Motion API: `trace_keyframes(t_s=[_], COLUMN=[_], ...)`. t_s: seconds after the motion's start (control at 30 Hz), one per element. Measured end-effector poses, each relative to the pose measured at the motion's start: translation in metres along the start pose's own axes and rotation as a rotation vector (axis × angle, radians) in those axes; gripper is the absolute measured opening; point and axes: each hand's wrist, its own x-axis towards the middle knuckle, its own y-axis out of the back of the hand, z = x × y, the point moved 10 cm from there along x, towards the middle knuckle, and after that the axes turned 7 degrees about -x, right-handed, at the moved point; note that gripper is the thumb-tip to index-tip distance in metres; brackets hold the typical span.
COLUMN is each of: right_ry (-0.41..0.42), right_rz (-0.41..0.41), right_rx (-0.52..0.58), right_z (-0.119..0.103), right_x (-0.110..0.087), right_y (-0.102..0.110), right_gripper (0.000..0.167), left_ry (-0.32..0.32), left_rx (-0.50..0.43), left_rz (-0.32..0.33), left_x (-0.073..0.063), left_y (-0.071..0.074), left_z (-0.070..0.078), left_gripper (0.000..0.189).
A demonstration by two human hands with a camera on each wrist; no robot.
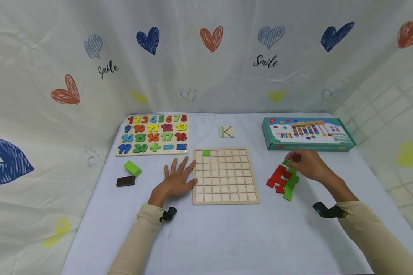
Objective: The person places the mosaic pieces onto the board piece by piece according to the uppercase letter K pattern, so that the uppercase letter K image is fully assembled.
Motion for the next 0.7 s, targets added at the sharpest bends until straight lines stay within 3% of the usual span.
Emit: trace_keyframes(t_s=[0.3,0.43,0.7], right_ry=[0.112,0.161,0.294], right_rz=[0.05,0.042,0.064], right_rx=[0.038,0.105,0.196], right_z=[-0.066,-0.103,-0.177], right_x=[0.024,0.038,0.079], right_y=[-0.011,-0.031,-0.082], right_gripper=[0.024,0.024,0.013], left_ry=[0.002,0.014,-0.026], left_rx=[-0.01,-0.005,-0.01], left_rz=[0.013,-0.008,0.01], left_x=[-0.005,-0.007,-0.008], left_y=[-0.002,-0.003,0.004], left_z=[0.001,-0.001,0.008], left_gripper=[0.077,0.077,0.075])
